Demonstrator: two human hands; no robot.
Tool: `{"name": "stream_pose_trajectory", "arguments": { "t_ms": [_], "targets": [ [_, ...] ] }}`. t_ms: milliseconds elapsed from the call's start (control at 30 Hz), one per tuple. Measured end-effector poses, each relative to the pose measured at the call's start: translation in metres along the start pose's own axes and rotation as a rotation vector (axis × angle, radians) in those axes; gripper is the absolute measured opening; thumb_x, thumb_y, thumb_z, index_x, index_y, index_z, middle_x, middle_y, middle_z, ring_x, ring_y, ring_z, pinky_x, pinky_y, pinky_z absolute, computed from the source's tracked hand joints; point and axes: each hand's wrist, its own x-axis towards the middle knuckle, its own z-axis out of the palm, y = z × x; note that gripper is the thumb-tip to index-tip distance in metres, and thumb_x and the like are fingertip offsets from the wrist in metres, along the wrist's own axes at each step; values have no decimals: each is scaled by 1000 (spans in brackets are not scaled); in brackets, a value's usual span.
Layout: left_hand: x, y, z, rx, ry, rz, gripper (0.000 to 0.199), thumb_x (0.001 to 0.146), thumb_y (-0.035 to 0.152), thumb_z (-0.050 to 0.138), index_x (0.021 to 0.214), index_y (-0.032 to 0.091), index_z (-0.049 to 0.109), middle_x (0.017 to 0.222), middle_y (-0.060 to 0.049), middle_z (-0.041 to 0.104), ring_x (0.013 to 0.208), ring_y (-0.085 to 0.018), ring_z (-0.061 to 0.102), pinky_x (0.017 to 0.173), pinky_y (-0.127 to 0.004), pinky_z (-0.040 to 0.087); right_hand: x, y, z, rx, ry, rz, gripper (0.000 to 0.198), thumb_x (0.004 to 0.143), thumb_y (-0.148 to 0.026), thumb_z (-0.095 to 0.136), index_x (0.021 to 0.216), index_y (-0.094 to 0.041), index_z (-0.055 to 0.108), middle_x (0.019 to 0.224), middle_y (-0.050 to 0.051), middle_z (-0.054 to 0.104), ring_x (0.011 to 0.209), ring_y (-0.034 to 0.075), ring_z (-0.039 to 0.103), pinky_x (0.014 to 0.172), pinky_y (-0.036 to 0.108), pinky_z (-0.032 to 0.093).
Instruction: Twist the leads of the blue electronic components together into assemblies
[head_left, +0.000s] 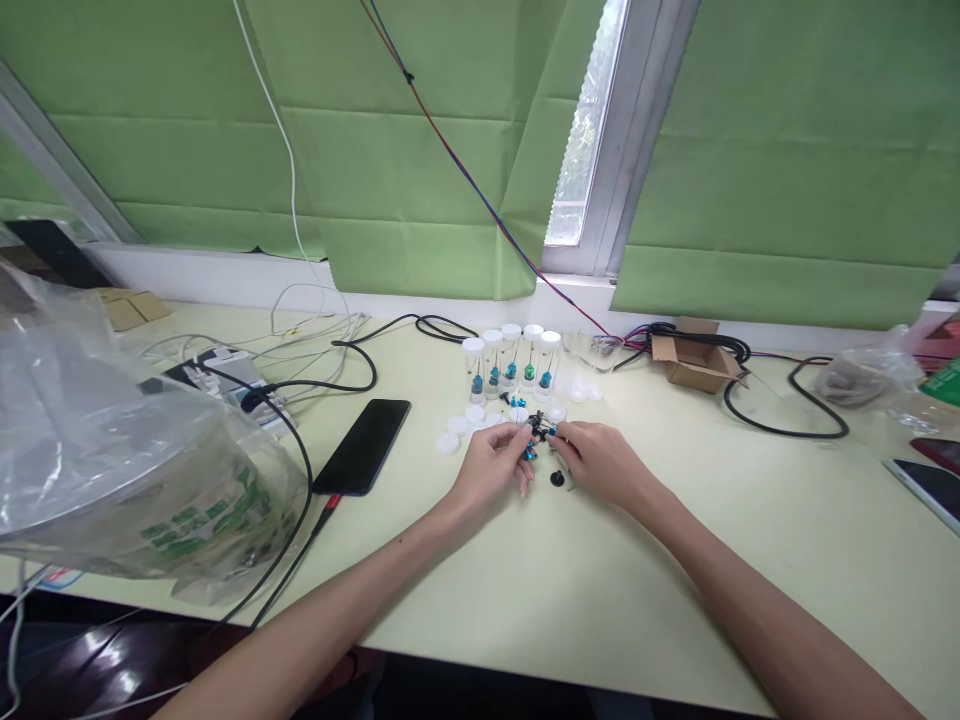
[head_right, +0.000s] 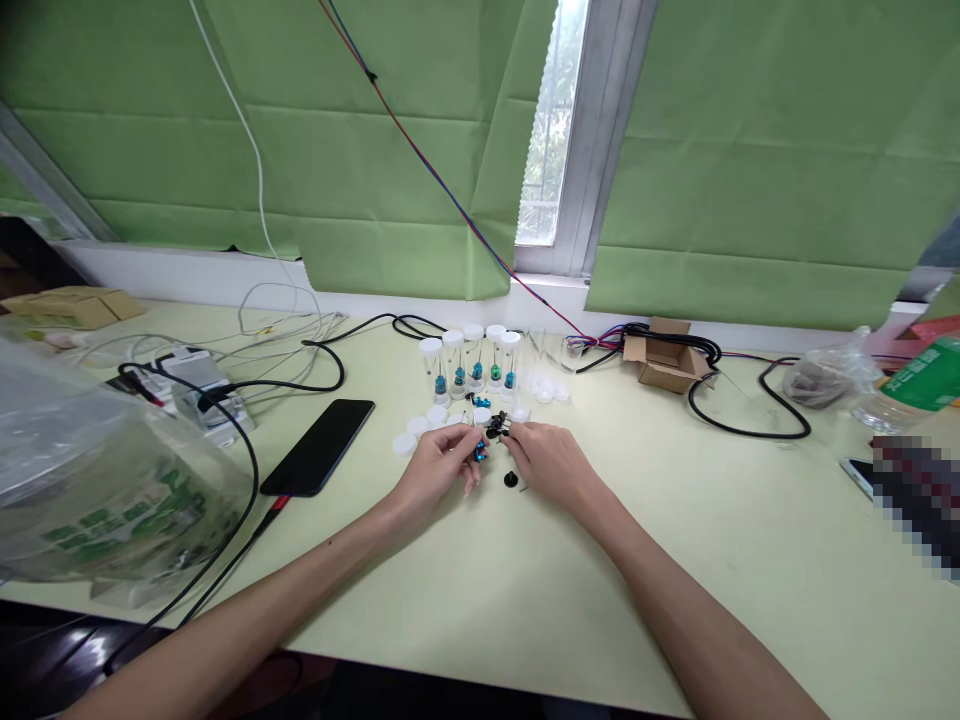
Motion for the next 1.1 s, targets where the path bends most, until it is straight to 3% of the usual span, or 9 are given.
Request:
{"name": "stream_pose_trajectory", "arguments": {
  "t_ms": [633,1100],
  "targets": [
    [-1,3,1,-28,-6,5,34,87,46,60,74,15,58,51,1,55,38,-11,51,42,-24,42,0,10,2,44,55,17,20,99,-20,44,98,-18,63,91,5,59,79,16,56,66,25,40],
    [-1,4,1,-14,-15,0,33,89,46,58,77,15,58,51,1,56,37,-10,50,42,-23,40,-2,4,-5,11,-68,-75,19,94,-23,54,79,-16,63,82,5,57,83,18,56,71,28,41]
  ]
}}
